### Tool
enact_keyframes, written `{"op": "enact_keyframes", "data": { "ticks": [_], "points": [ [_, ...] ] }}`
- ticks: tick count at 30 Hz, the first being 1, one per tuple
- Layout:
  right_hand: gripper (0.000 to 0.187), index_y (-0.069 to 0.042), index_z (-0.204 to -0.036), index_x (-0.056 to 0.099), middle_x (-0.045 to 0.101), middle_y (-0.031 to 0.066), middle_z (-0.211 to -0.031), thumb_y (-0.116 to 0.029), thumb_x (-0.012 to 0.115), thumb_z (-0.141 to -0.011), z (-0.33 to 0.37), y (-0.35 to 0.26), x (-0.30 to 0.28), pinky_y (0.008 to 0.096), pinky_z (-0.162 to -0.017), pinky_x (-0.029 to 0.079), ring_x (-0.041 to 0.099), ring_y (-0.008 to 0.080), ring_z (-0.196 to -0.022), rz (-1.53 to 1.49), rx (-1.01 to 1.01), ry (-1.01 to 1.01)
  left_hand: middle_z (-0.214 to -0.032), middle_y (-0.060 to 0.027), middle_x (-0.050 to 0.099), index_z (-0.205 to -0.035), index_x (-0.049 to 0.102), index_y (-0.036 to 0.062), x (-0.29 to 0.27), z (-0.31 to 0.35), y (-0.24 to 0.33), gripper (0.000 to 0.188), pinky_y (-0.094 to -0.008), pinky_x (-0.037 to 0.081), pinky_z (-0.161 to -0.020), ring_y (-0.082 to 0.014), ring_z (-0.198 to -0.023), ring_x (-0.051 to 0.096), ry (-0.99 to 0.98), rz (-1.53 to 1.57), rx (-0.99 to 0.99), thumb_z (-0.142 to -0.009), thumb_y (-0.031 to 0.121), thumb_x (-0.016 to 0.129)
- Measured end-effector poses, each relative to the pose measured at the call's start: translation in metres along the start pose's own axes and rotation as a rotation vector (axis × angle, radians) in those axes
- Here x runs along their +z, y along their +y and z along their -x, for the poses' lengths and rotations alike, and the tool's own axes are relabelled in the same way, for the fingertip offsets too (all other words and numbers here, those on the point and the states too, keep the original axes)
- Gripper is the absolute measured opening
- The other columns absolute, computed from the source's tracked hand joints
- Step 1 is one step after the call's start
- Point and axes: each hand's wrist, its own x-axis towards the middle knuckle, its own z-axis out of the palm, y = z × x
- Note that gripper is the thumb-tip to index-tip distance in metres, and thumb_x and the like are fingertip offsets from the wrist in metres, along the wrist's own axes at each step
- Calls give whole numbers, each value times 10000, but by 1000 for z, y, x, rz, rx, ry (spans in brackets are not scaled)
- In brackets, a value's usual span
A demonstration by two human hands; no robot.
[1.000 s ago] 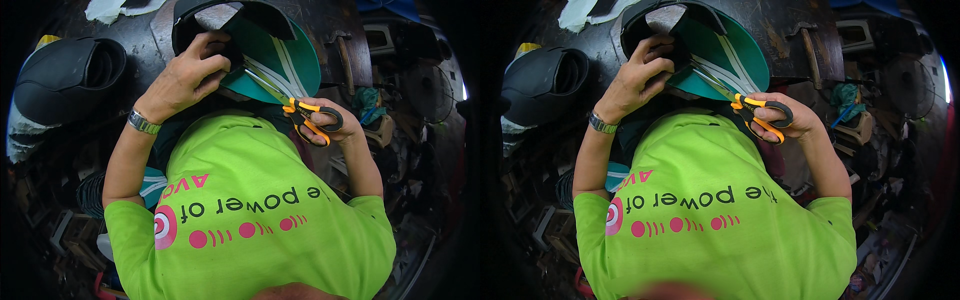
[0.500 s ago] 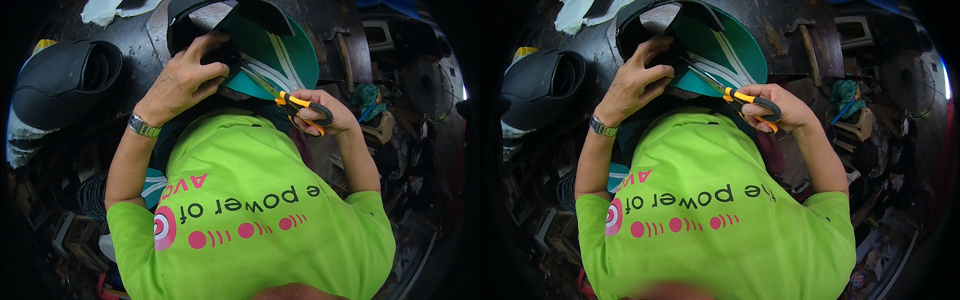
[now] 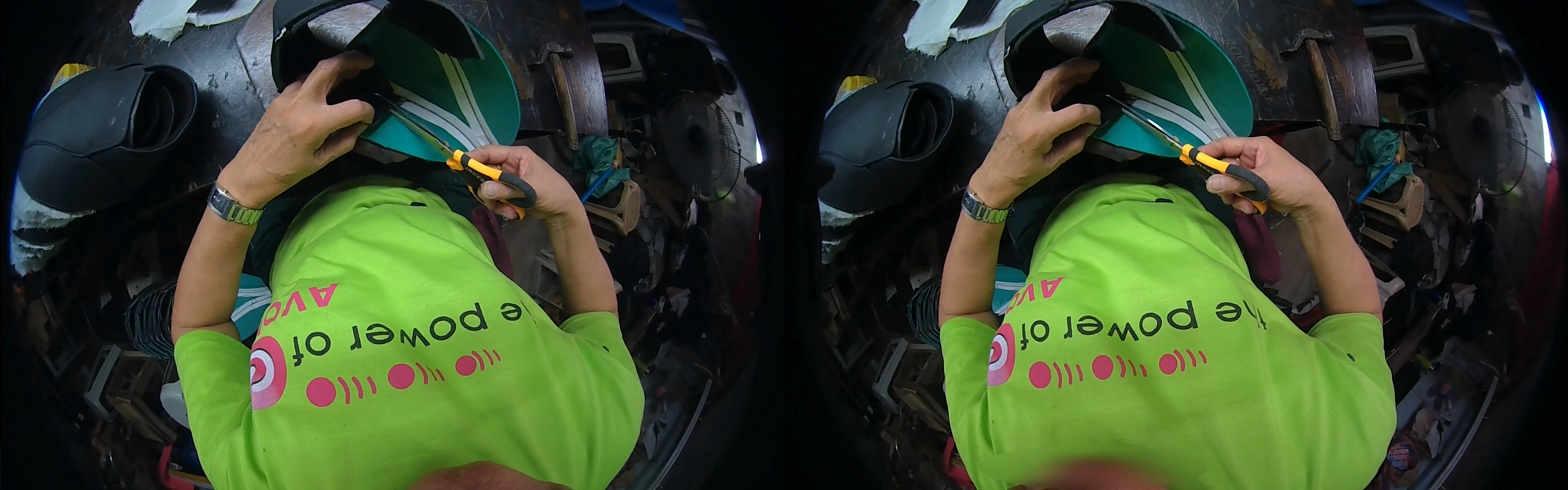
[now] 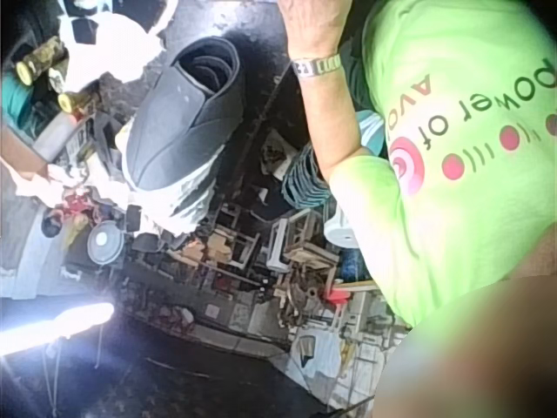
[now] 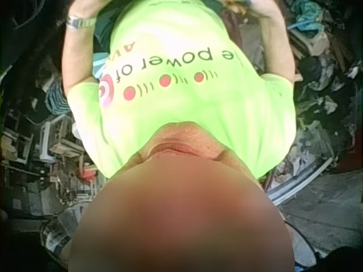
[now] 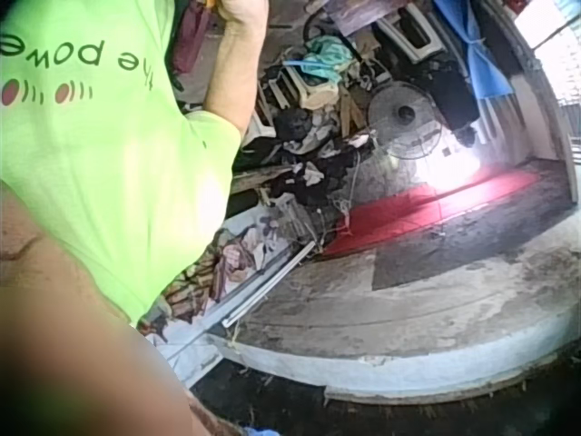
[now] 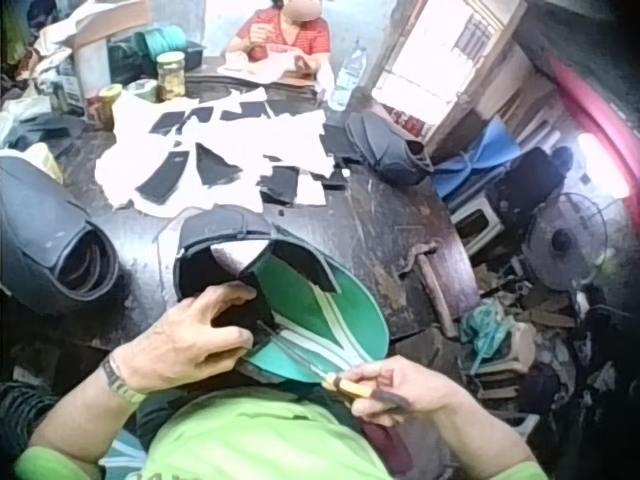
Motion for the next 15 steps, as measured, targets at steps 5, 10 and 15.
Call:
{"op": "enact_keyframes", "data": {
  "ticks": [5,10,15],
  "points": [
    [502,48,-1260,628,608,9,-700,-149,839,-850,-1,3,-3,191,-438,385,517,58,-464,-33,7,-14,-1434,-137,540,-1036,681,113,0,0,1,256,-419,537,-1059,-345,-1282,595,-12,16,-34,-811,39,779],
    [501,58,-1264,626,605,8,-697,-115,839,-845,-1,5,-5,189,-444,394,513,53,-466,-46,12,7,-1440,-125,525,-1050,654,122,2,2,1,257,-423,543,-1005,-333,-1236,613,4,-20,-9,-825,89,773],
    [543,58,-1293,627,636,13,-738,-81,851,-819,15,-6,-11,187,-458,416,534,45,-489,191,-96,-3,-1397,-133,547,-1055,644,104,-12,-5,-2,290,-409,537,-952,-334,-1138,630,-4,63,3,-795,54,763]
  ]
}}
